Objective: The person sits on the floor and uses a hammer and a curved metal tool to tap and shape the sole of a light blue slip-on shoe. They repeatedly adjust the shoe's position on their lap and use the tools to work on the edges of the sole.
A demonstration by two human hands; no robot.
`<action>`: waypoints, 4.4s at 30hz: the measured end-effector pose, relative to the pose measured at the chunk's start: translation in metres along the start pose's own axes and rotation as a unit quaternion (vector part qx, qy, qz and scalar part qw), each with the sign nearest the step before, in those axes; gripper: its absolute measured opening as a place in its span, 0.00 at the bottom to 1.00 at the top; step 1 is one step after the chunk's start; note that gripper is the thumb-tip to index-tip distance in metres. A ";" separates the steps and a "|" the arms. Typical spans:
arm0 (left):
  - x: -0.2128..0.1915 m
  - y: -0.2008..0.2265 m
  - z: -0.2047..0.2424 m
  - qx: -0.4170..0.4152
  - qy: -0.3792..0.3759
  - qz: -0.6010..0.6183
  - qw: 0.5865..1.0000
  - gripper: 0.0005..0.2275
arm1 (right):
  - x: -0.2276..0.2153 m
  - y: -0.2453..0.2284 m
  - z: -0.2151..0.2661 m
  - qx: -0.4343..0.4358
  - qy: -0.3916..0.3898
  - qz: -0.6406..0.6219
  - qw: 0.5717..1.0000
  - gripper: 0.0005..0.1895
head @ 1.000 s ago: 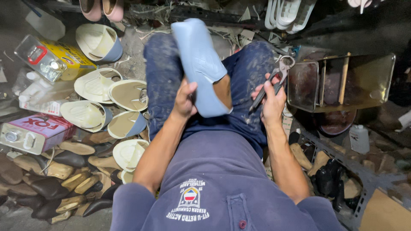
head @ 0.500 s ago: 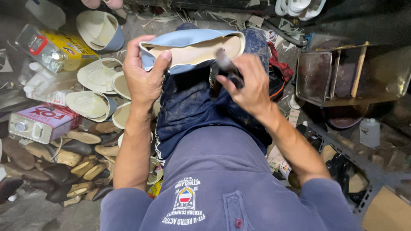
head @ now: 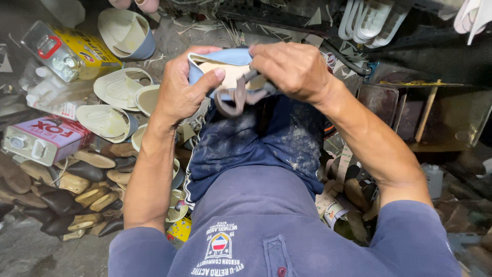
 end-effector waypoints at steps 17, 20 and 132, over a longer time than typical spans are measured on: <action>0.010 -0.005 -0.007 0.000 -0.076 0.056 0.996 0.17 | 0.023 0.040 0.010 0.108 -0.152 -0.279 0.942 0.11; 0.010 -0.011 -0.009 -0.011 -0.083 0.077 0.994 0.17 | 0.008 0.018 0.001 0.011 -0.015 -0.174 0.985 0.07; 0.066 -0.002 0.035 0.144 -0.009 0.096 0.985 0.15 | -0.035 -0.097 0.131 0.483 -0.419 -0.214 0.738 0.25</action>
Point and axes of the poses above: each hand's wrist, its own z-axis away from the middle knuckle, its own x-axis out of the palm, y = z × x, the point moved 8 cm from there along -z, towards the middle knuckle, and after that the axes turned 10 degrees about z, right-handed, at the moved point
